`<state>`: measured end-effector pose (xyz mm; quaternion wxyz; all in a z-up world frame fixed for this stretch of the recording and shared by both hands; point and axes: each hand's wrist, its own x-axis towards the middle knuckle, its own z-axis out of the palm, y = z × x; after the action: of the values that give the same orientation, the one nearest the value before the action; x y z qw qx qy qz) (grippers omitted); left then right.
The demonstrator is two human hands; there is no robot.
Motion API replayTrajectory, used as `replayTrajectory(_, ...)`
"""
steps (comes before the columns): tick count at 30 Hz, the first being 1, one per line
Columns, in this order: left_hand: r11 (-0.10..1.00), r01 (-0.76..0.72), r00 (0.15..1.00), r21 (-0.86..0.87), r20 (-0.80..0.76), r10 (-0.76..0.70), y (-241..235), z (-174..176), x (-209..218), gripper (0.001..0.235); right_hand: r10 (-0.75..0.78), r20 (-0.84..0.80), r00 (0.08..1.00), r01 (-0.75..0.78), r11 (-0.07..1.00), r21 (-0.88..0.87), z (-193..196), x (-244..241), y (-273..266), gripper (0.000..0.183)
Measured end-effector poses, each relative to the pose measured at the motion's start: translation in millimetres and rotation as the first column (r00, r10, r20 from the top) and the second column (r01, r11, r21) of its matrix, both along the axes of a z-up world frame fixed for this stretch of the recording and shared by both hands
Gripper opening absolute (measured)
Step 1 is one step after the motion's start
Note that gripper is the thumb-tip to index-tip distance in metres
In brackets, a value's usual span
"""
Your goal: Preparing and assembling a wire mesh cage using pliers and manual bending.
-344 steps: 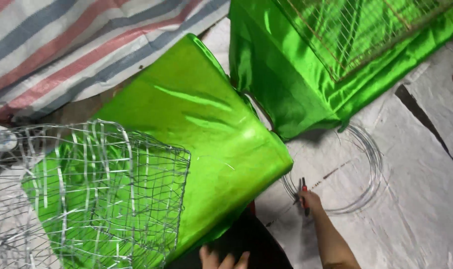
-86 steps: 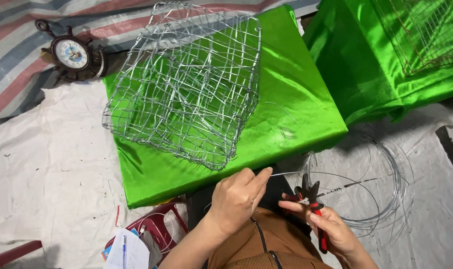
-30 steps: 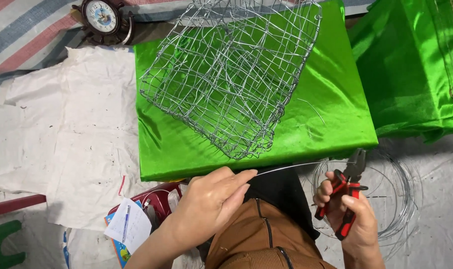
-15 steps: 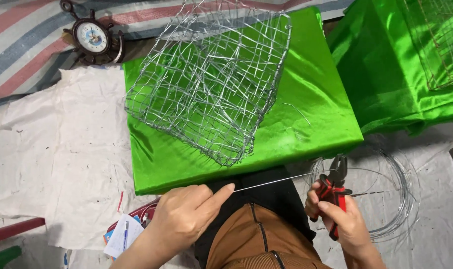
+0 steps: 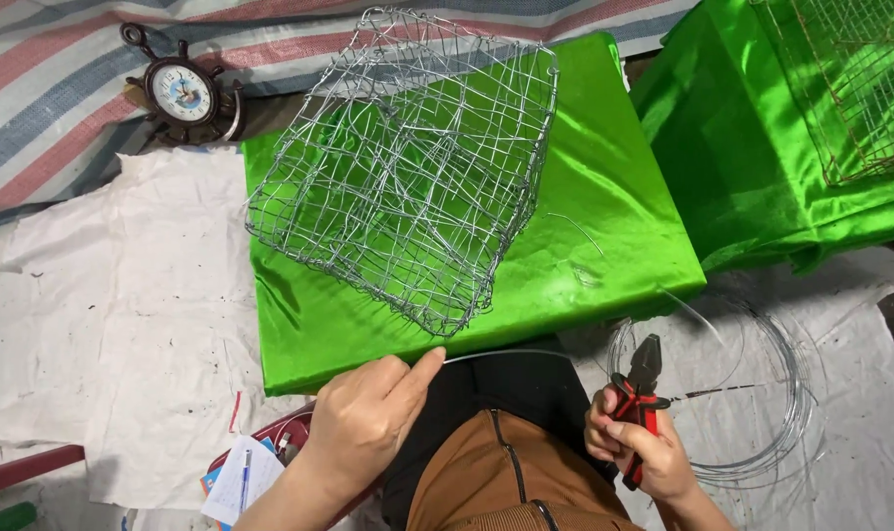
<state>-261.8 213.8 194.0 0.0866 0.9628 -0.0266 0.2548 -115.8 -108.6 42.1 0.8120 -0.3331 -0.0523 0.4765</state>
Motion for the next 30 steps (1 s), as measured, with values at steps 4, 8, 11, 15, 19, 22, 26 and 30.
replayTrajectory(4,0.999,-0.005,1.0,-0.047,-0.01,0.005,0,-5,-7,0.031,-0.025,0.013,1.0,0.025,0.999,-0.034,2,17,-5,0.018)
replayTrajectory(8,0.982,0.021,1.0,-0.187,-0.014,-0.024,-3,0,-19,0.032,-0.165,-0.019,0.986,0.164,0.986,-0.028,-16,43,-20,0.037)
replayTrajectory(11,0.948,0.023,0.999,-0.318,-0.027,-0.033,-1,8,-31,0.031,-0.164,0.018,0.986,0.165,0.986,-0.015,-27,55,-22,0.054)
replayTrajectory(15,0.894,-0.021,0.999,-0.447,-0.054,-0.004,3,7,-47,0.026,-0.091,0.274,0.957,0.189,0.916,-0.354,-36,85,-12,0.056)
replayTrajectory(19,0.836,-0.083,0.996,-0.543,-0.034,0.077,3,-7,-62,0.024,0.141,0.496,0.857,0.347,0.553,-0.757,-6,124,36,0.053)
replayTrajectory(22,0.78,-0.12,0.992,-0.614,-0.046,0.117,6,-15,-68,0.022,0.624,0.625,0.47,0.535,0.362,-0.764,-11,157,59,0.026)
replayTrajectory(26,0.744,-0.139,0.99,-0.654,-0.077,0.117,11,-7,-70,0.023,0.722,0.549,0.421,0.603,0.229,-0.764,-9,190,99,0.032)
replayTrajectory(30,0.678,-0.119,0.989,-0.725,-0.026,0.146,11,-21,-72,0.02,0.762,0.574,0.3,0.735,0.199,-0.648,-43,228,118,0.049)
